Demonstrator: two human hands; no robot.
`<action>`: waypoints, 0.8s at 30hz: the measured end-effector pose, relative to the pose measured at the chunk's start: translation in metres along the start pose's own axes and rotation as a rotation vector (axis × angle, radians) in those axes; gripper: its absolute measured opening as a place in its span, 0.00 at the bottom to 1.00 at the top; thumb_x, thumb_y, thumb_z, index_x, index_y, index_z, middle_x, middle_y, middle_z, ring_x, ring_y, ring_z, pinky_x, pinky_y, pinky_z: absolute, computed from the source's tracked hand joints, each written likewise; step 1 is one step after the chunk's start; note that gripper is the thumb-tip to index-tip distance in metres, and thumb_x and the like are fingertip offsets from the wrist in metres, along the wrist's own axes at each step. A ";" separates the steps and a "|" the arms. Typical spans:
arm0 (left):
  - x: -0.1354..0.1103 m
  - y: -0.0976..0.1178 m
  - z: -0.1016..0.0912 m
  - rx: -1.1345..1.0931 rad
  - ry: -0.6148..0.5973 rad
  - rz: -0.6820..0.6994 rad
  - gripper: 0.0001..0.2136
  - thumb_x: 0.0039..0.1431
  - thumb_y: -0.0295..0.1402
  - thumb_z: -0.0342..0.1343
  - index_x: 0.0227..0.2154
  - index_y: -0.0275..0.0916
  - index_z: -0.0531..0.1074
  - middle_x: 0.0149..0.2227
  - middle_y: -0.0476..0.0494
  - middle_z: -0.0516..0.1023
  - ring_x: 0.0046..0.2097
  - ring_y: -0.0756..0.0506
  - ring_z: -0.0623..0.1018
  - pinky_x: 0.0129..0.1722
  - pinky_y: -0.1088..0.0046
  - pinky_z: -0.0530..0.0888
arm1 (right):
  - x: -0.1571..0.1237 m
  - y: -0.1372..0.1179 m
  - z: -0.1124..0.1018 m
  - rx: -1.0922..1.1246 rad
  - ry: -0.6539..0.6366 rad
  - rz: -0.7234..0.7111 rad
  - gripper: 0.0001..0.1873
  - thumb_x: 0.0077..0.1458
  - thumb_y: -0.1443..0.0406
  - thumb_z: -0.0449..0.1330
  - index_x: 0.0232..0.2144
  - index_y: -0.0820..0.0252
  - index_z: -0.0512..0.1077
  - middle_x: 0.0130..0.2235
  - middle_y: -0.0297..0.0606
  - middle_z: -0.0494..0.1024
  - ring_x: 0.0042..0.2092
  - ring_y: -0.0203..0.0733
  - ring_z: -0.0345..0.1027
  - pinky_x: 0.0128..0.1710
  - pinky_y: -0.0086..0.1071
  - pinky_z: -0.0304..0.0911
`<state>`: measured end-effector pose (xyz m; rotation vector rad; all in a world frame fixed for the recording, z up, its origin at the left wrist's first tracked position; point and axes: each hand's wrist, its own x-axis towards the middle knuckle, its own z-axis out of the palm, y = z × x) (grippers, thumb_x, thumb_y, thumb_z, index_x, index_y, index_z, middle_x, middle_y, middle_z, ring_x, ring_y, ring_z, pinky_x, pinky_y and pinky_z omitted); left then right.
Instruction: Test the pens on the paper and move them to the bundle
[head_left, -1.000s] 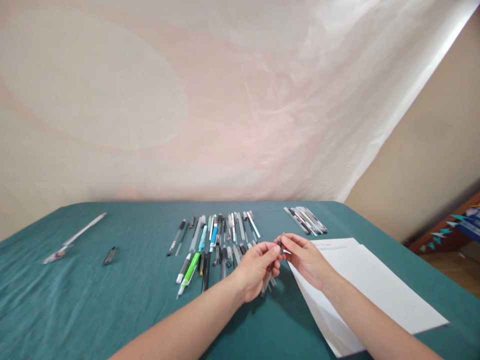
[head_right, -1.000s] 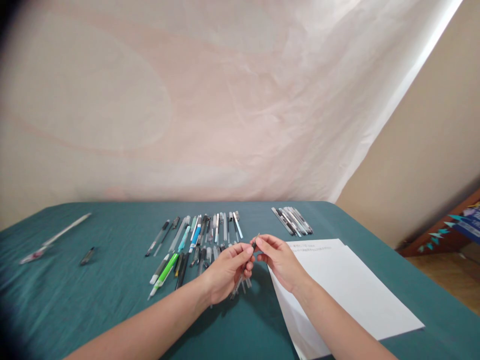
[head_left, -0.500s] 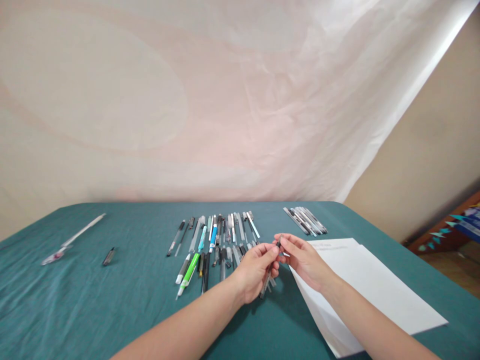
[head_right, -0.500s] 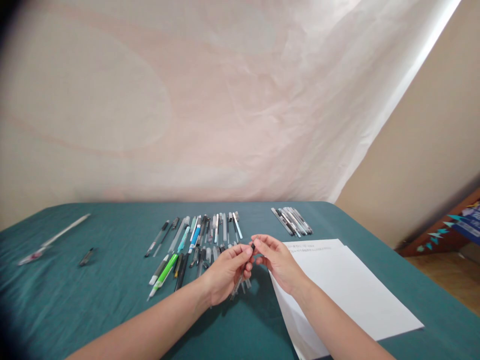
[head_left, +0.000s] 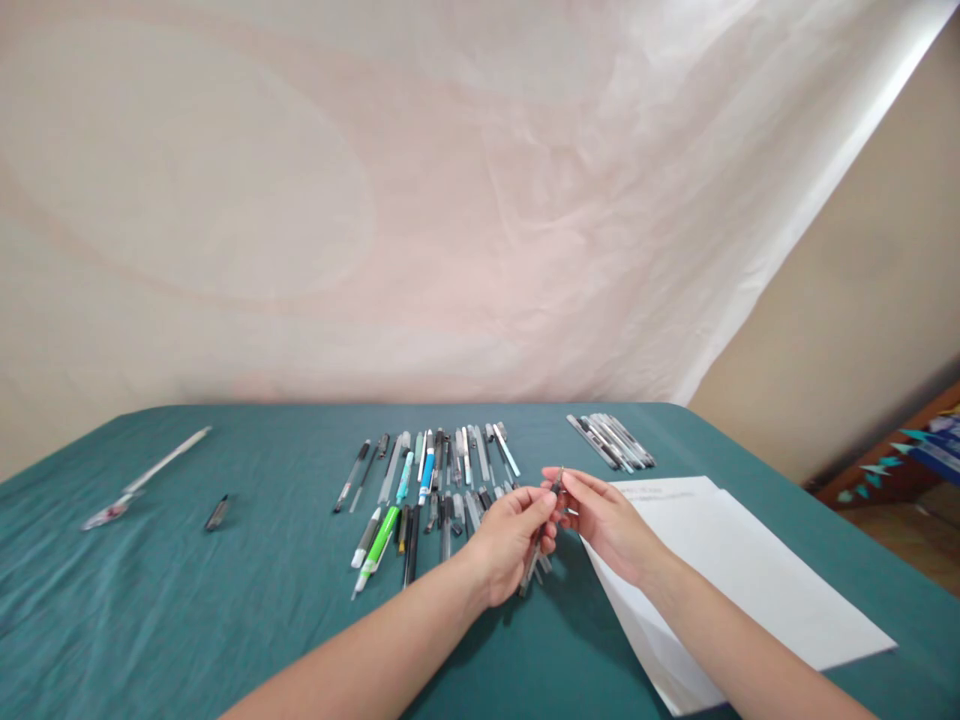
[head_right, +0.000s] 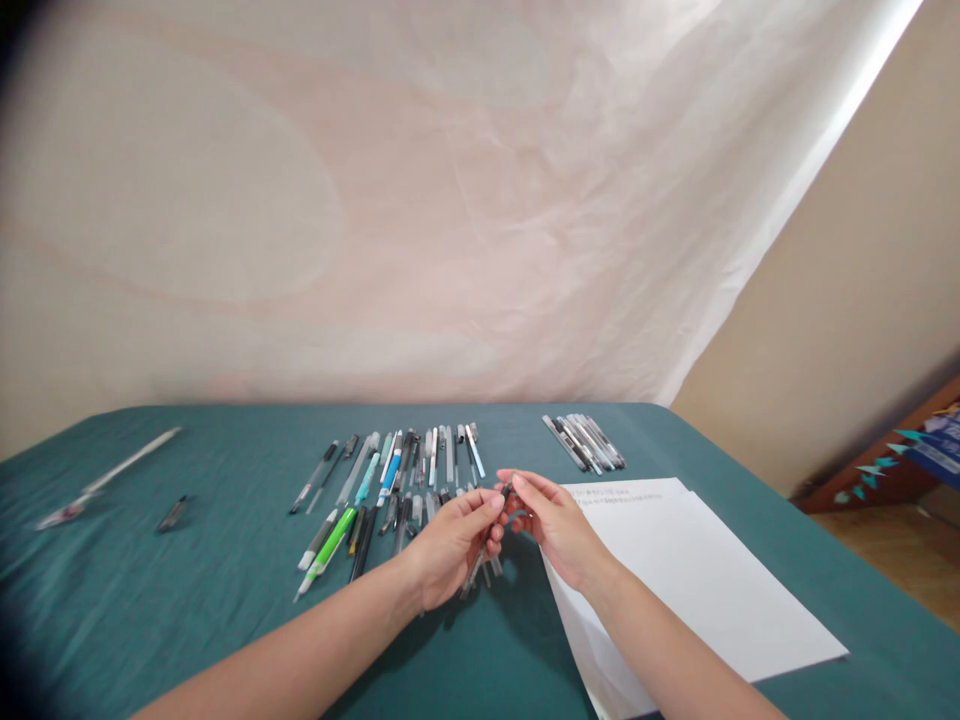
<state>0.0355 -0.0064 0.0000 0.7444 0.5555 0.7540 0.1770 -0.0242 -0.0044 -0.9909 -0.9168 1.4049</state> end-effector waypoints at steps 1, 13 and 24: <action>0.000 0.000 0.000 0.003 0.004 0.003 0.13 0.45 0.37 0.62 0.28 0.34 0.66 0.24 0.51 0.67 0.23 0.57 0.65 0.22 0.83 0.61 | 0.000 0.000 0.000 -0.003 0.002 -0.002 0.14 0.49 0.58 0.61 0.38 0.58 0.74 0.33 0.37 0.74 0.30 0.34 0.64 0.30 0.30 0.59; -0.001 0.000 0.000 0.067 0.027 0.041 0.16 0.41 0.39 0.63 0.26 0.33 0.67 0.23 0.51 0.67 0.23 0.57 0.64 0.22 0.81 0.58 | 0.001 -0.001 -0.002 -0.100 0.070 -0.047 0.13 0.47 0.59 0.62 0.34 0.61 0.76 0.32 0.37 0.73 0.29 0.33 0.60 0.28 0.28 0.55; -0.001 -0.002 0.000 0.056 0.041 0.050 0.14 0.43 0.37 0.63 0.26 0.33 0.67 0.22 0.52 0.68 0.22 0.57 0.65 0.22 0.82 0.59 | 0.000 0.001 0.001 -0.255 0.107 -0.087 0.16 0.49 0.56 0.59 0.37 0.63 0.72 0.31 0.37 0.71 0.27 0.33 0.59 0.24 0.27 0.54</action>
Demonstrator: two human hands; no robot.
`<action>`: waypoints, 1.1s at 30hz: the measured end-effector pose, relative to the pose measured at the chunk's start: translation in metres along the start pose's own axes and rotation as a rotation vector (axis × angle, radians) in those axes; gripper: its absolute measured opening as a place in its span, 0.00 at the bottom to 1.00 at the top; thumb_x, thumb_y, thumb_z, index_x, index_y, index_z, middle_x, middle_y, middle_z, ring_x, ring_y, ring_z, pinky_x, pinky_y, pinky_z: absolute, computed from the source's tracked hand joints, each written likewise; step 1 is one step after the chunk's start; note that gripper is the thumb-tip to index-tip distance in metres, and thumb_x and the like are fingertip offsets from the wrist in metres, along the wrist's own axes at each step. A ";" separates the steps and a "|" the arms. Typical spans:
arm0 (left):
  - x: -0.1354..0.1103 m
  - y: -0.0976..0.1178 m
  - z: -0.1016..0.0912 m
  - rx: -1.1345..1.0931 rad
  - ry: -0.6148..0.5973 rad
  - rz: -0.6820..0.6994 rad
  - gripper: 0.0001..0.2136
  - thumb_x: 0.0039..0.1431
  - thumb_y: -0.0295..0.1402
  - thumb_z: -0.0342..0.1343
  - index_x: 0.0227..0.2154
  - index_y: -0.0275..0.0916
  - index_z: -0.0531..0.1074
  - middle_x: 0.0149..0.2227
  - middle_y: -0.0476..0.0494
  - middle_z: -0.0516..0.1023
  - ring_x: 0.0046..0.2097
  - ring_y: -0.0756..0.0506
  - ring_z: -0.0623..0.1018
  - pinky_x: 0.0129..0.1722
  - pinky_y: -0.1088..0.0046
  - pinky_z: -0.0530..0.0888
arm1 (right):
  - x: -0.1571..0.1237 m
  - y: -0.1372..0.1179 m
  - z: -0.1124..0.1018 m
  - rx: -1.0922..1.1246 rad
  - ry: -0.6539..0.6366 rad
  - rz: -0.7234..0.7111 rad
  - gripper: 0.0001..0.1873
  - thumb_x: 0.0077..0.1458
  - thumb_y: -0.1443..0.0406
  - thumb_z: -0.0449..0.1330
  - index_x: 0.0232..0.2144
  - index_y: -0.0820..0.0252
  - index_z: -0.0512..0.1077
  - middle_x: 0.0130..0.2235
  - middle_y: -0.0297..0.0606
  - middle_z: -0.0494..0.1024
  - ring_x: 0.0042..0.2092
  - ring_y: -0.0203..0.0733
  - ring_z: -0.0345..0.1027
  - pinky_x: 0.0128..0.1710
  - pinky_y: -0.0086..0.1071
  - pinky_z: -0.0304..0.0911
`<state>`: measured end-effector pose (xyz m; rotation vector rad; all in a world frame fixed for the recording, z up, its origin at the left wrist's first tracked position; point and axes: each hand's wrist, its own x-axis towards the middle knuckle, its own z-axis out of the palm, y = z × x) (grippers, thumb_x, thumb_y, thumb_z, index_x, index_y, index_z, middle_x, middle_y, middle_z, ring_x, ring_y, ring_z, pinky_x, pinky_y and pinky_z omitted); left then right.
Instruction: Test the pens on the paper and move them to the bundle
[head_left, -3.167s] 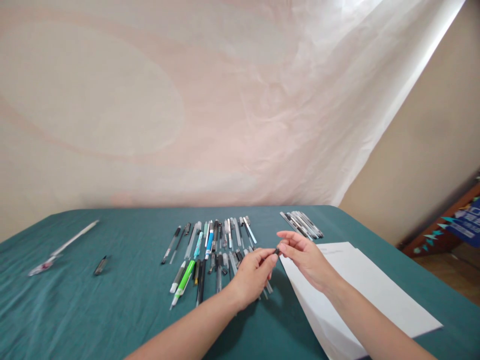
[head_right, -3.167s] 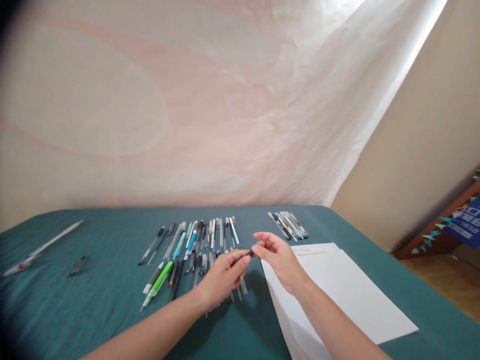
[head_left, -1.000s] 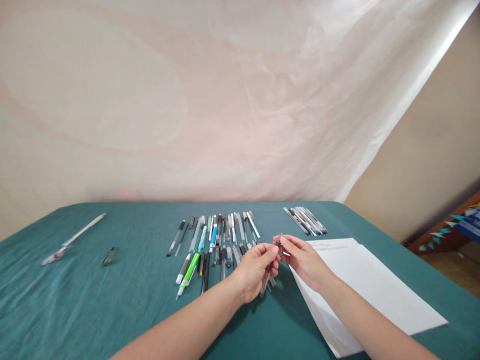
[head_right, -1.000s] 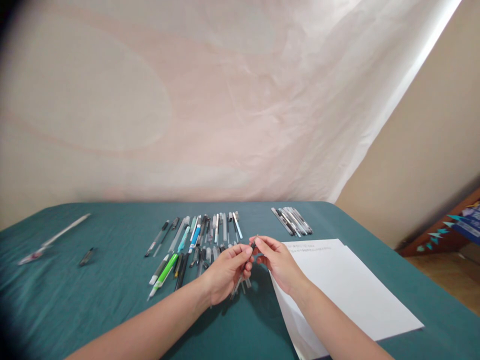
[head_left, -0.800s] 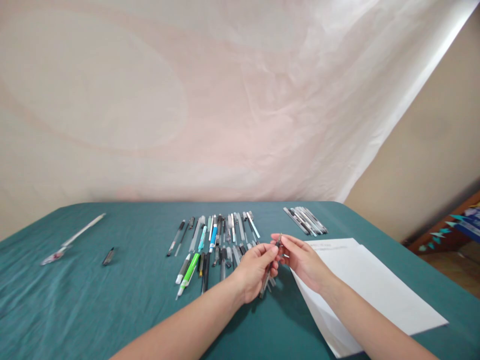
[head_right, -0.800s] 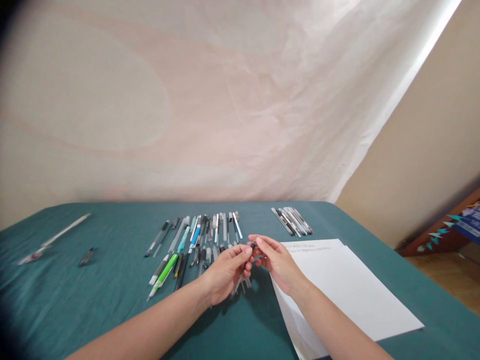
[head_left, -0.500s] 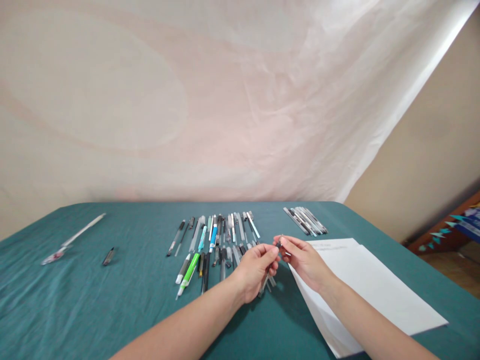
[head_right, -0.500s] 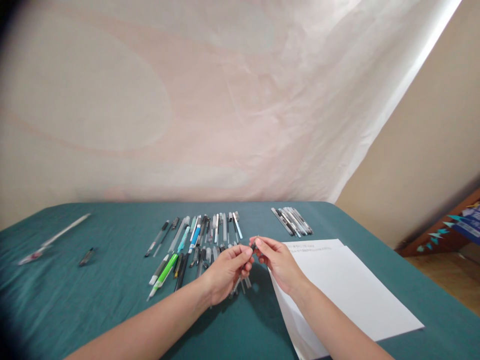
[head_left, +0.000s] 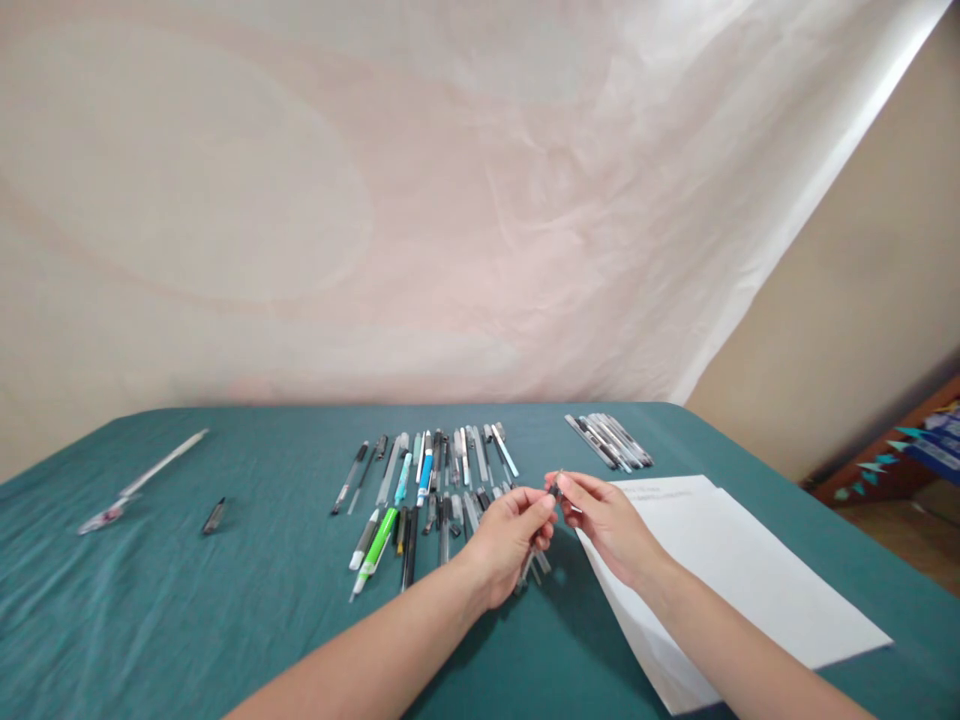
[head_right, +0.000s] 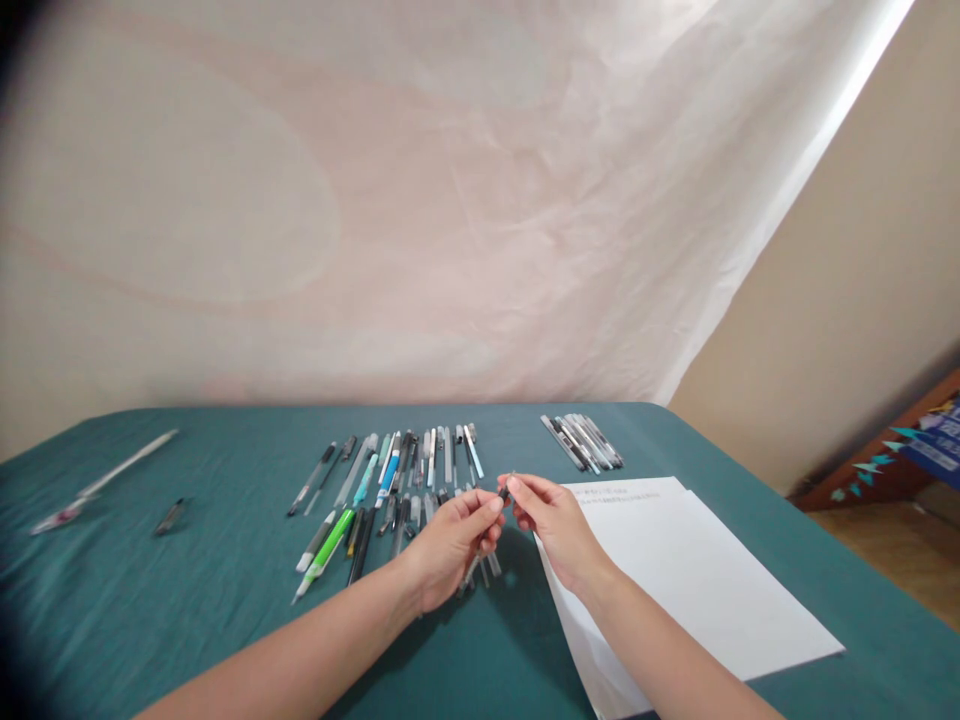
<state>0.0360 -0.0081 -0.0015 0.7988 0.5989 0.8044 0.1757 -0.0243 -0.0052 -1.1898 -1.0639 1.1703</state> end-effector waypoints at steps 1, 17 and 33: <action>0.001 -0.001 0.000 -0.017 0.005 0.001 0.13 0.44 0.37 0.63 0.26 0.33 0.67 0.22 0.52 0.68 0.22 0.57 0.65 0.22 0.82 0.59 | -0.001 0.000 0.001 -0.037 0.007 -0.024 0.16 0.51 0.56 0.57 0.37 0.62 0.71 0.31 0.36 0.71 0.27 0.33 0.60 0.24 0.27 0.55; 0.008 0.005 -0.005 -0.187 0.061 0.085 0.05 0.56 0.32 0.52 0.31 0.36 0.67 0.31 0.44 0.75 0.34 0.49 0.75 0.37 0.75 0.70 | -0.017 -0.005 0.008 -0.929 -0.202 -0.868 0.20 0.55 0.68 0.51 0.50 0.52 0.65 0.44 0.43 0.70 0.44 0.44 0.65 0.42 0.38 0.62; -0.027 -0.006 0.006 1.777 -0.491 0.651 0.18 0.62 0.37 0.39 0.52 0.37 0.61 0.57 0.40 0.61 0.60 0.42 0.57 0.59 0.59 0.44 | 0.006 -0.007 -0.095 -0.271 0.380 -0.177 0.19 0.46 0.53 0.59 0.36 0.60 0.67 0.17 0.27 0.65 0.19 0.34 0.57 0.20 0.28 0.53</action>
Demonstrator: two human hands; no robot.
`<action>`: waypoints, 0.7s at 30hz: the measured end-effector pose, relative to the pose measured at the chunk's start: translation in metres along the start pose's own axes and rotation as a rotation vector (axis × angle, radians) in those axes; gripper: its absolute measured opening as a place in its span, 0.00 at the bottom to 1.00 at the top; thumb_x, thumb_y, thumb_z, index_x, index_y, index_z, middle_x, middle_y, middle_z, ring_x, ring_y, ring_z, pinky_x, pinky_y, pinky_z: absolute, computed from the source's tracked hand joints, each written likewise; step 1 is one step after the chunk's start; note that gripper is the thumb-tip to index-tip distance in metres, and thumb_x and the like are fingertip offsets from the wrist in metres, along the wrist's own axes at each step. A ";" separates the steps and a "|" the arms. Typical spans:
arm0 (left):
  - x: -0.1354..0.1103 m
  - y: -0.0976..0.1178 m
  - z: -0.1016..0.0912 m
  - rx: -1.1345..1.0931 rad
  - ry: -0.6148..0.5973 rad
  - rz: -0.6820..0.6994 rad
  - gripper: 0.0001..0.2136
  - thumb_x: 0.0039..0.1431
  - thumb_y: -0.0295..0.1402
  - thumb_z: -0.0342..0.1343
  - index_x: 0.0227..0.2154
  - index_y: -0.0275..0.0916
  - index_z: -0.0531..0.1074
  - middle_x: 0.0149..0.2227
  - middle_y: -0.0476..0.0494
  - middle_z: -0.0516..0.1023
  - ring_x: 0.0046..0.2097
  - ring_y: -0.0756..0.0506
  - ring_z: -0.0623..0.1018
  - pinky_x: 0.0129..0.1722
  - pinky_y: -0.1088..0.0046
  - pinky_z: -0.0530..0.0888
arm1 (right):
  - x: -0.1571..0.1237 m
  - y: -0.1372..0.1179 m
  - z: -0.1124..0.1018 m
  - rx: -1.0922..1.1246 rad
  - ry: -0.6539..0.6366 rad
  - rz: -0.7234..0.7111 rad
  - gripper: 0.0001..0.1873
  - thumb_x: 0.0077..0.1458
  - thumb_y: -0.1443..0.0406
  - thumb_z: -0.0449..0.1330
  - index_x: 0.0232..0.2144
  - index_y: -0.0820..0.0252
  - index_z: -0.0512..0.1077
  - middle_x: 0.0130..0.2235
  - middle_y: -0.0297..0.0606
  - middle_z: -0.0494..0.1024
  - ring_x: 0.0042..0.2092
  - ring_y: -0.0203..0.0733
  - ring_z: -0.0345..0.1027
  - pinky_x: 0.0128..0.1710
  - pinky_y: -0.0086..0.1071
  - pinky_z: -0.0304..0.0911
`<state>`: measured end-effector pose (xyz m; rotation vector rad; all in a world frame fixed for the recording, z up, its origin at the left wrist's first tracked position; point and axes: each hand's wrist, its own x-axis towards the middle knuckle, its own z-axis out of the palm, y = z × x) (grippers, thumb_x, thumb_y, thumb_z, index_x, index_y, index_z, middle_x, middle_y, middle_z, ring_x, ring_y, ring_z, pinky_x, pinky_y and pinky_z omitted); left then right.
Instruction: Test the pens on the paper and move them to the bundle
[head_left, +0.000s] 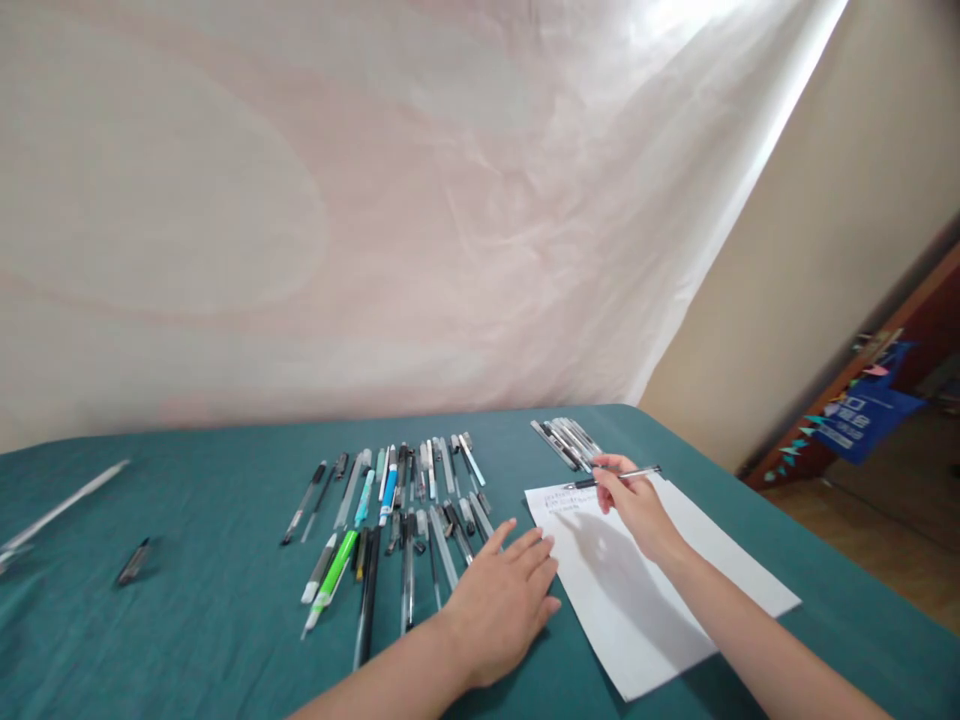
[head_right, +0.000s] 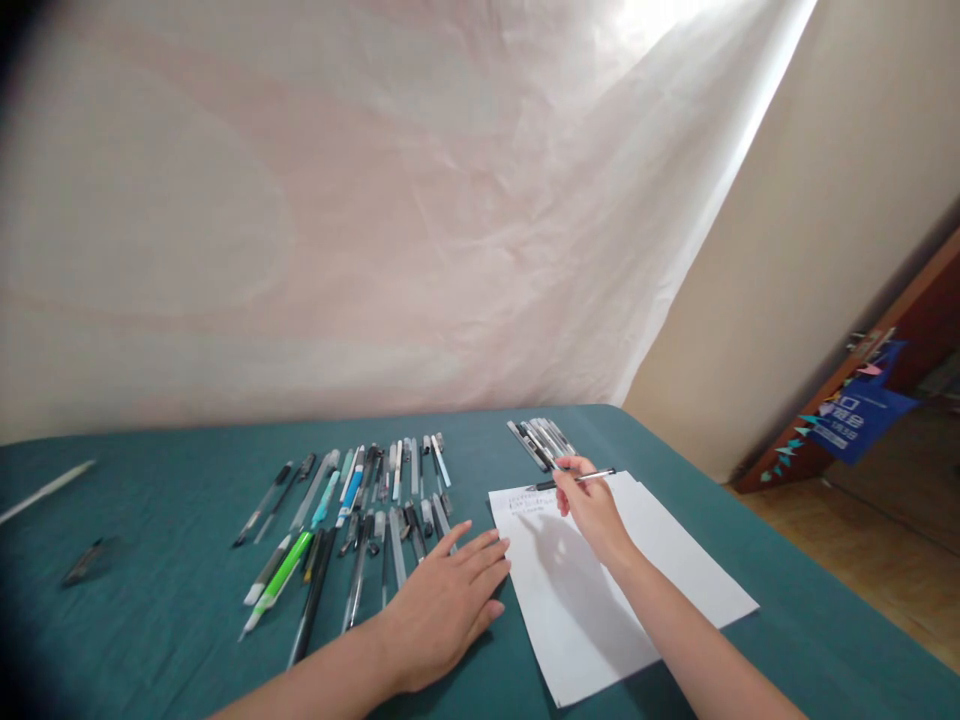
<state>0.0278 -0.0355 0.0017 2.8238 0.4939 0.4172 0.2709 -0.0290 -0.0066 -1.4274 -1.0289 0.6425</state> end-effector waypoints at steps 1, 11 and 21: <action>0.000 -0.001 0.001 0.024 -0.007 0.000 0.19 0.62 0.37 0.39 0.53 0.37 0.61 0.57 0.40 0.61 0.59 0.43 0.58 0.59 0.59 0.45 | 0.001 0.007 -0.004 0.037 -0.038 0.043 0.19 0.47 0.53 0.58 0.36 0.61 0.69 0.18 0.29 0.67 0.21 0.35 0.60 0.22 0.30 0.55; 0.005 -0.001 0.001 0.096 -0.063 0.038 0.21 0.62 0.40 0.38 0.54 0.38 0.60 0.57 0.42 0.62 0.59 0.43 0.58 0.59 0.61 0.43 | -0.002 0.024 -0.007 -0.072 -0.047 0.009 0.16 0.43 0.53 0.61 0.28 0.59 0.70 0.22 0.31 0.68 0.25 0.35 0.59 0.24 0.29 0.54; 0.005 0.000 0.001 0.078 -0.062 0.030 0.20 0.62 0.40 0.39 0.53 0.38 0.62 0.56 0.42 0.63 0.59 0.43 0.59 0.59 0.61 0.45 | -0.003 0.036 -0.006 -0.166 -0.013 -0.040 0.09 0.45 0.58 0.59 0.23 0.56 0.67 0.18 0.29 0.65 0.21 0.34 0.55 0.21 0.28 0.50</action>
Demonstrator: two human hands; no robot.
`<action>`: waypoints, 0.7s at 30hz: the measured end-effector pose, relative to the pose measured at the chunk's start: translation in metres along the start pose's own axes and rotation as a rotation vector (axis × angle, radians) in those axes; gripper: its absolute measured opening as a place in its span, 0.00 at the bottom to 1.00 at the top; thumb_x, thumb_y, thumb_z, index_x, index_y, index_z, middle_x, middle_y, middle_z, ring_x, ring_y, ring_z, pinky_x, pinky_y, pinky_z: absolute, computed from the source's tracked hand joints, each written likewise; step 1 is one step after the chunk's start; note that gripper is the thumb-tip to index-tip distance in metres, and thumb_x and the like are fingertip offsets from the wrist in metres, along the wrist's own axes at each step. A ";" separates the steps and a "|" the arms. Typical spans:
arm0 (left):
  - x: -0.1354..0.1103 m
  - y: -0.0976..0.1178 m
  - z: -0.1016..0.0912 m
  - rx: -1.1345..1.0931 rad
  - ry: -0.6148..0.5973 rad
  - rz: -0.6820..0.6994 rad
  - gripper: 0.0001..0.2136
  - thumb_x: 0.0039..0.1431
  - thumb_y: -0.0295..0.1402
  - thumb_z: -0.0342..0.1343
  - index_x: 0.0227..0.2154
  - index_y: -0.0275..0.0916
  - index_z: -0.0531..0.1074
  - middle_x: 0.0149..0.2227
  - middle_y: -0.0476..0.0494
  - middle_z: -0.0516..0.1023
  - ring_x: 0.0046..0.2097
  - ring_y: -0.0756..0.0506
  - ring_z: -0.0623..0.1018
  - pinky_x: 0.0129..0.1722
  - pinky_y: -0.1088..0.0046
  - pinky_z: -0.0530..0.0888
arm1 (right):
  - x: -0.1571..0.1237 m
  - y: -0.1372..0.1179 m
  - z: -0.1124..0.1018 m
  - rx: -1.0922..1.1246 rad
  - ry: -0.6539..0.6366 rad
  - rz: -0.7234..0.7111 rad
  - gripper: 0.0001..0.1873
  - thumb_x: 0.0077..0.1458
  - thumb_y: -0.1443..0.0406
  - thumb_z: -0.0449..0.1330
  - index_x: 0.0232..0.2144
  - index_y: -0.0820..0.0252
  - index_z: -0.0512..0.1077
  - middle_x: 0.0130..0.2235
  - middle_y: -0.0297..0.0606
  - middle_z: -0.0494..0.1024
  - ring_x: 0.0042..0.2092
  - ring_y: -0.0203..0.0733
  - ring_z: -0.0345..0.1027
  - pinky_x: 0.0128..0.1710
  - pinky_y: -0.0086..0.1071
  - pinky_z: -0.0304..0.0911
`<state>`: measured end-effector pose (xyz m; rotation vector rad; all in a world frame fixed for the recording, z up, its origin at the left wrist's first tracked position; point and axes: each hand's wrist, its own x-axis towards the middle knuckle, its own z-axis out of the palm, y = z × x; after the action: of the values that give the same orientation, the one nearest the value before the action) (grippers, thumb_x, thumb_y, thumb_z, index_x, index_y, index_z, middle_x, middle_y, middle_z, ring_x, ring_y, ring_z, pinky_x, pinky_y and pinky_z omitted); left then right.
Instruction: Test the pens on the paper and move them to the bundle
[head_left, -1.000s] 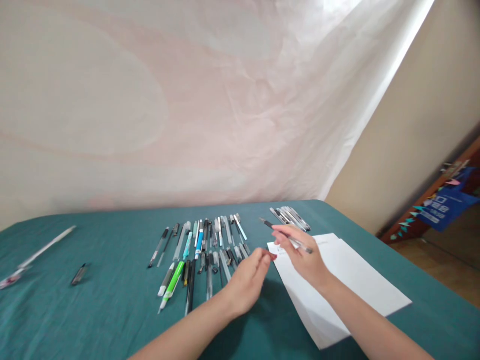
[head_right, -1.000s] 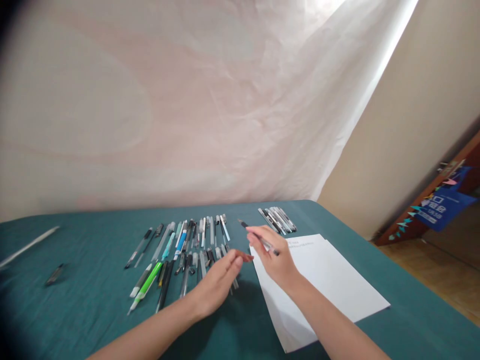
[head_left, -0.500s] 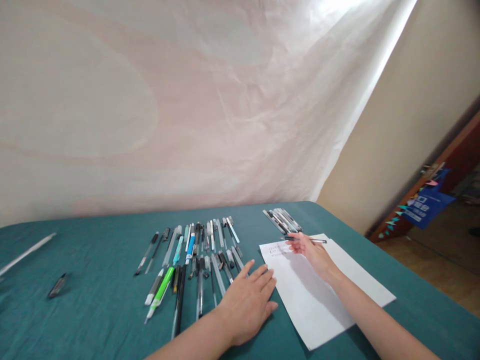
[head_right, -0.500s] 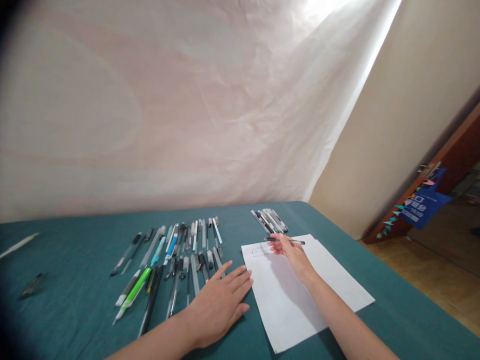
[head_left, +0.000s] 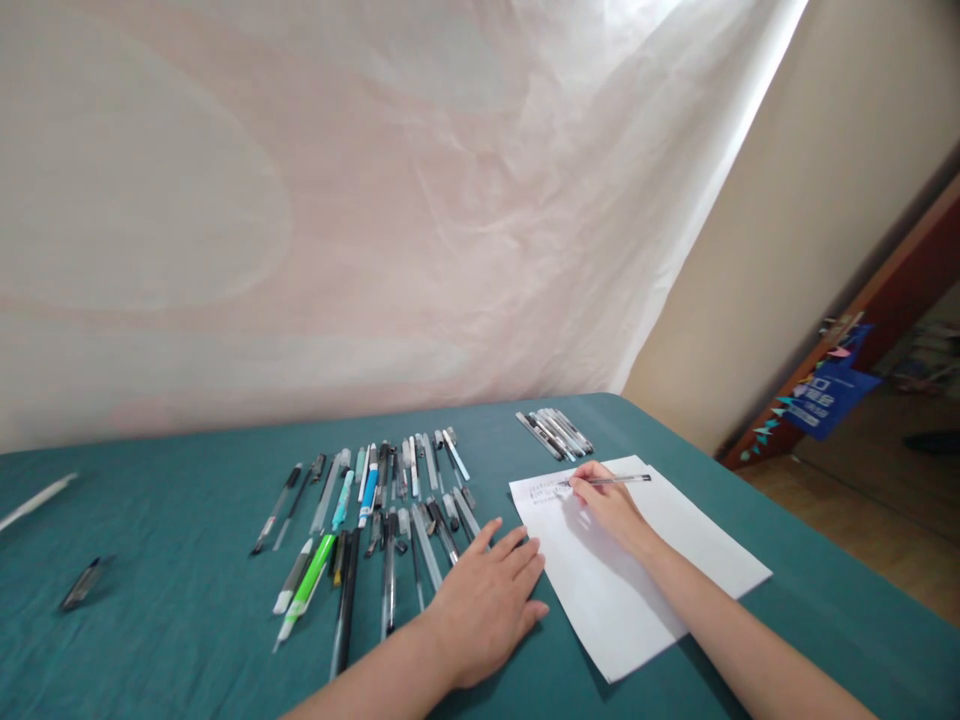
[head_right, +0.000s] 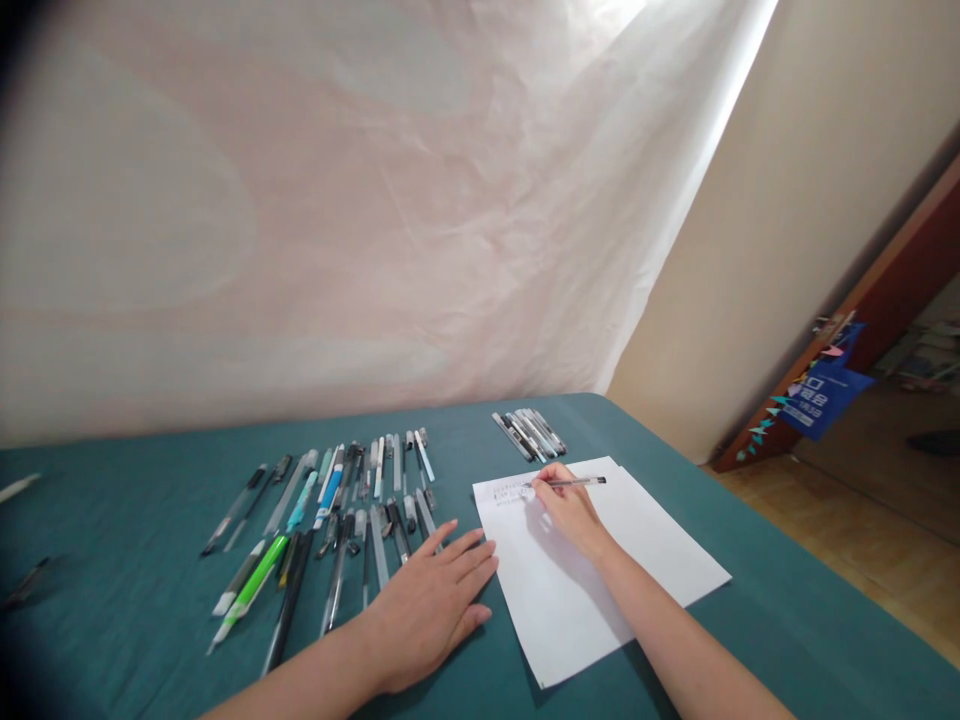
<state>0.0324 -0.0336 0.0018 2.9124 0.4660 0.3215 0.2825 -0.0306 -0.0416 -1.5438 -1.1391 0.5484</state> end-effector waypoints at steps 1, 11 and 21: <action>0.000 0.000 0.001 -0.001 0.002 0.000 0.20 0.62 0.41 0.39 0.53 0.38 0.61 0.56 0.42 0.63 0.59 0.43 0.59 0.59 0.61 0.45 | -0.001 0.000 -0.001 -0.038 0.006 -0.019 0.09 0.45 0.58 0.59 0.21 0.57 0.66 0.18 0.28 0.64 0.21 0.33 0.55 0.21 0.28 0.49; -0.001 -0.003 0.006 -0.035 0.018 -0.010 0.21 0.62 0.41 0.39 0.54 0.40 0.61 0.57 0.41 0.63 0.58 0.42 0.61 0.58 0.61 0.48 | -0.001 0.003 -0.007 -0.199 0.058 -0.047 0.11 0.47 0.58 0.56 0.19 0.57 0.62 0.16 0.27 0.62 0.19 0.33 0.54 0.18 0.28 0.47; 0.000 -0.003 0.006 -0.046 -0.015 -0.018 0.21 0.62 0.42 0.38 0.54 0.39 0.60 0.57 0.41 0.62 0.58 0.42 0.61 0.58 0.60 0.47 | 0.001 0.004 -0.006 -0.337 0.047 -0.100 0.09 0.48 0.61 0.53 0.19 0.57 0.61 0.17 0.28 0.63 0.22 0.36 0.57 0.23 0.29 0.49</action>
<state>0.0328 -0.0316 -0.0048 2.8624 0.4761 0.3037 0.2895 -0.0330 -0.0430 -1.7631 -1.3124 0.2595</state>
